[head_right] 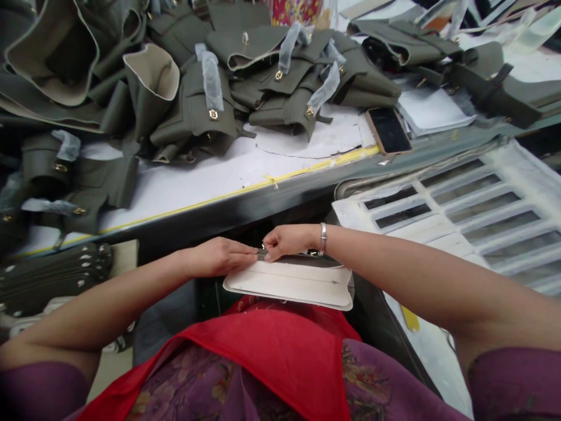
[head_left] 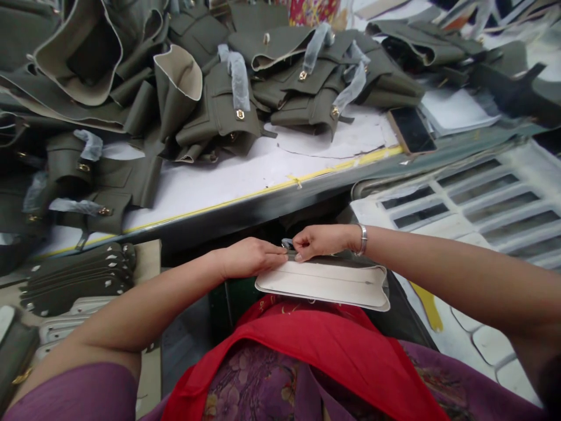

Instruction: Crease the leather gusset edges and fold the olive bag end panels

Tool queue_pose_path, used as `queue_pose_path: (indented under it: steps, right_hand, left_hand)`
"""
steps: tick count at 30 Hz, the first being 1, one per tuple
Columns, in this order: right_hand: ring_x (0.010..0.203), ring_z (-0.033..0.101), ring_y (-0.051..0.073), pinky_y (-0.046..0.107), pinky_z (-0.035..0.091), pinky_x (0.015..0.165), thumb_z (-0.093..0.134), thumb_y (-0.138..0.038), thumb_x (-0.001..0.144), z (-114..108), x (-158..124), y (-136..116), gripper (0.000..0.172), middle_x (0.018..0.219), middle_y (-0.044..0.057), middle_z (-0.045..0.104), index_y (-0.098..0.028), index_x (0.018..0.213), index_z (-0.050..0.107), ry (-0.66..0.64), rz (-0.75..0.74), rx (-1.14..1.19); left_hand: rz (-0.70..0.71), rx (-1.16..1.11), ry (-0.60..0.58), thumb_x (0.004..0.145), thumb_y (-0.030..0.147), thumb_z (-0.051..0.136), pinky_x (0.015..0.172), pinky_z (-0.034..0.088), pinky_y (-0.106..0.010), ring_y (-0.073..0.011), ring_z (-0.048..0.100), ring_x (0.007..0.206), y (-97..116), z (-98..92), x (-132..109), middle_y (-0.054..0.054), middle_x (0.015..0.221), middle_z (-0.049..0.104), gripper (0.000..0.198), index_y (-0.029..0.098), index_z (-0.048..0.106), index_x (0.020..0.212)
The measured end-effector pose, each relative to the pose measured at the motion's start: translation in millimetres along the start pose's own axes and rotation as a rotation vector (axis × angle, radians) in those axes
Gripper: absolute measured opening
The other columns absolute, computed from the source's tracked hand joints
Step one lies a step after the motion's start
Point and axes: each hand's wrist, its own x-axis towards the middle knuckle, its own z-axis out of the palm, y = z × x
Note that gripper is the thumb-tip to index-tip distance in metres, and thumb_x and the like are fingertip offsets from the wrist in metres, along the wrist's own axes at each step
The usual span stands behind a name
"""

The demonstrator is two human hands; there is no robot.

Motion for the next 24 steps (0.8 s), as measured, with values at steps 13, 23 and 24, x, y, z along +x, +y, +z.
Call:
queue_pose_path:
  steps: [13, 23, 24]
  right_hand:
    - [0.057, 0.034, 0.009, 0.023, 0.026, 0.053, 0.056, -0.039, 0.076, 5, -16, 0, 0.026, 0.059, -0.006, 0.039, -0.017, 0.066, 0.045, 0.113, -0.009, -0.137]
    - [0.073, 0.055, 0.015, 0.025, 0.041, 0.065, 0.056, -0.035, 0.083, 84, -134, 0, 0.020, 0.083, 0.002, 0.062, -0.018, 0.094, 0.059, 0.819, 0.056, -0.452]
    - [0.081, 0.058, 0.017, 0.028, 0.043, 0.073, 0.057, -0.035, 0.084, 102, -141, 2, 0.024, 0.091, 0.004, 0.064, -0.019, 0.101, 0.058, 0.881, 0.030, -0.517]
  left_hand:
    - [-0.193, 0.228, -0.117, 0.093, 0.021, 0.033, 0.093, 0.048, -0.030, -0.0203, 0.056, 0.114, 18, -4.2, -14, -0.013, 0.128, 0.056, 0.036, 0.013, 0.055, 0.120]
    - [-0.326, 0.140, 0.221, 0.090, 0.034, 0.048, 0.102, 0.042, -0.039, -0.0216, 0.051, 0.120, 82, 9.5, 14, -0.010, 0.133, 0.052, 0.036, 0.018, 0.057, 0.121]
    - [-0.309, 0.091, 0.273, 0.089, 0.036, 0.049, 0.100, 0.044, -0.035, -0.0197, 0.053, 0.118, 92, 16.7, 22, -0.010, 0.131, 0.054, 0.040, 0.017, 0.054, 0.124]
